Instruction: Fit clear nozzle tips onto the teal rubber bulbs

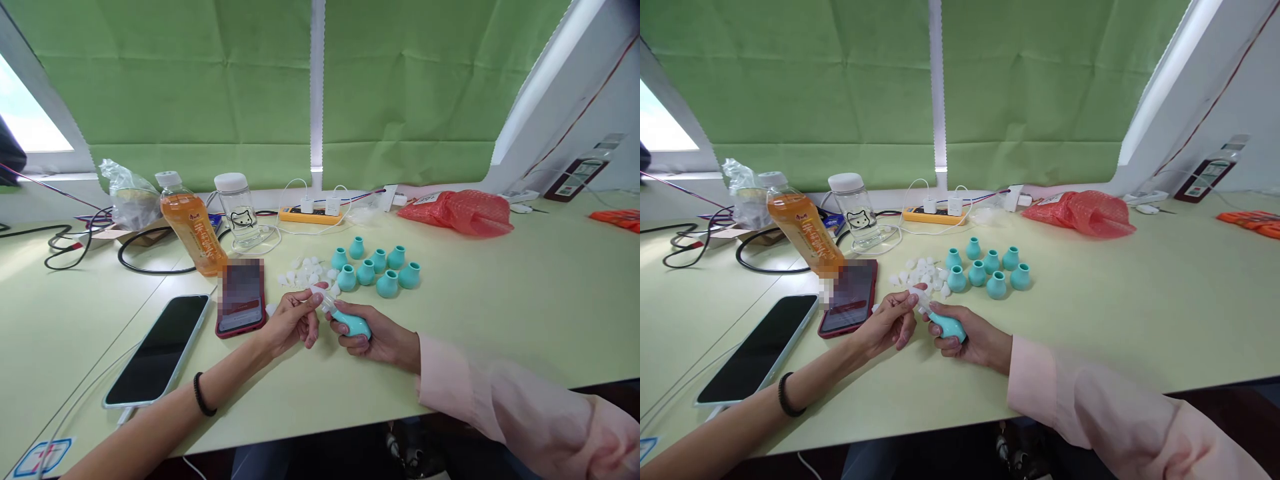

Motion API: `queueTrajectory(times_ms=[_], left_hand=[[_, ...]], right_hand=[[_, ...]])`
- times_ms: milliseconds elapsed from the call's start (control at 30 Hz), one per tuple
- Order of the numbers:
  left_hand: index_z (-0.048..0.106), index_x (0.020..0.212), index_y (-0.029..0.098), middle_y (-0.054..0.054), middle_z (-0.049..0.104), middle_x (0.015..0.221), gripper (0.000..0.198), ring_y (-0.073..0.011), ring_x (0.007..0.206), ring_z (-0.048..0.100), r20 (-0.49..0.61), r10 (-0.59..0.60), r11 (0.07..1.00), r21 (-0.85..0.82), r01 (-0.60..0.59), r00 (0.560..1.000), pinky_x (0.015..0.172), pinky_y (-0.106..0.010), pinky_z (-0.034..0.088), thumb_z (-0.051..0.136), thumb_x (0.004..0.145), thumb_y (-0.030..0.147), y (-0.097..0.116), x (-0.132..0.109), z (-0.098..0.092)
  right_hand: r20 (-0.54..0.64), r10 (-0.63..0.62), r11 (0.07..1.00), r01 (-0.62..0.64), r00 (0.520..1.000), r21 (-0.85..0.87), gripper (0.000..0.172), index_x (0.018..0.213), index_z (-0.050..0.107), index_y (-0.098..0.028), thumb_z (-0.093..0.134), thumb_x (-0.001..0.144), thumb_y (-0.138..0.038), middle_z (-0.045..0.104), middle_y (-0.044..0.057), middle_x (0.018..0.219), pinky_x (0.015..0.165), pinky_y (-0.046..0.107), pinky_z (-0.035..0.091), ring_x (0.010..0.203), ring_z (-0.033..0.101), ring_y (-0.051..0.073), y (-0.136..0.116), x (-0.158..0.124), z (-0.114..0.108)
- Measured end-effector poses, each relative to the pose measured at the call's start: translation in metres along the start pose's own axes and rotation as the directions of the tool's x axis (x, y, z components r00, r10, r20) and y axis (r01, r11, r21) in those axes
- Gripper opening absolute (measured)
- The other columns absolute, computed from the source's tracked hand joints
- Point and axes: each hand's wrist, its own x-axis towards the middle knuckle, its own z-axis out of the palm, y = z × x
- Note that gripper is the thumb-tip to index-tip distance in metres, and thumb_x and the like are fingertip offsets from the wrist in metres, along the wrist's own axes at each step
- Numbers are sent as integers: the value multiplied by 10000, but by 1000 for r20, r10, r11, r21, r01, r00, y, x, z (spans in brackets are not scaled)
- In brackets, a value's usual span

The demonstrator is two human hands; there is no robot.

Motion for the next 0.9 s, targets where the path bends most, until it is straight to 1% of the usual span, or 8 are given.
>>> queueTrajectory(times_ms=[100,300,433,500,600,700,800,900], left_hand=[[407,1132,111,32,528,321,466,-75,212,407,26,-32,999,-27,33,999,238,-119,251,512,760,370,-2,-1,0],[367,1178,128,24,540,328,481,-101,212,433,120,-61,993,-90,72,991,220,-122,249,460,785,389,-6,-1,-4],[297,1228,118,10,553,339,506,-114,215,442,139,-78,991,-101,92,987,222,-132,264,416,810,379,-6,0,-6],[265,1248,123,-1,569,360,529,-126,234,469,141,-79,992,-87,92,987,234,-136,276,410,811,382,-4,0,-7],[242,1265,153,-21,607,426,542,-144,303,527,145,-82,993,-67,93,986,283,-154,322,402,807,395,-1,0,-6],[293,1247,163,-17,614,459,525,-123,336,526,31,-48,997,-59,50,998,344,-171,356,426,794,392,2,0,-3],[432,1154,120,8,572,413,474,-78,307,458,-125,19,999,-25,-22,992,353,-163,335,508,752,360,2,-1,0],[502,1075,97,13,548,403,428,-70,312,435,-168,52,999,3,-52,984,351,-166,322,532,734,356,0,-1,2]], right_hand=[[4,-12,1000,12,1000,-10,207,768,469,-142,467,776,-349,403,-72,507,314,119,156,318,292,-4,1,0,0],[-21,-63,993,60,998,-105,203,767,481,-142,490,754,-345,404,-68,519,326,129,148,328,297,-3,2,-1,1],[-52,-132,968,117,990,-222,186,759,489,-149,522,727,-330,415,-66,524,337,137,151,338,304,0,1,-1,1],[-96,-210,930,169,973,-326,204,742,486,-156,547,704,-346,432,-60,534,341,143,164,347,311,4,1,0,1],[-137,-424,786,289,895,-546,245,728,490,-160,579,667,-381,452,-50,545,343,159,217,361,342,21,0,2,0],[-89,-588,591,353,804,-725,265,783,514,-161,549,687,-405,472,-38,571,356,184,292,376,390,44,0,4,0],[-49,-688,403,325,724,-856,266,860,531,-175,515,716,-398,509,-19,618,389,204,356,415,437,65,3,4,-2],[16,-820,153,246,572,-957,247,880,553,-195,542,701,-364,587,18,750,585,272,450,639,548,135,6,4,-4]])
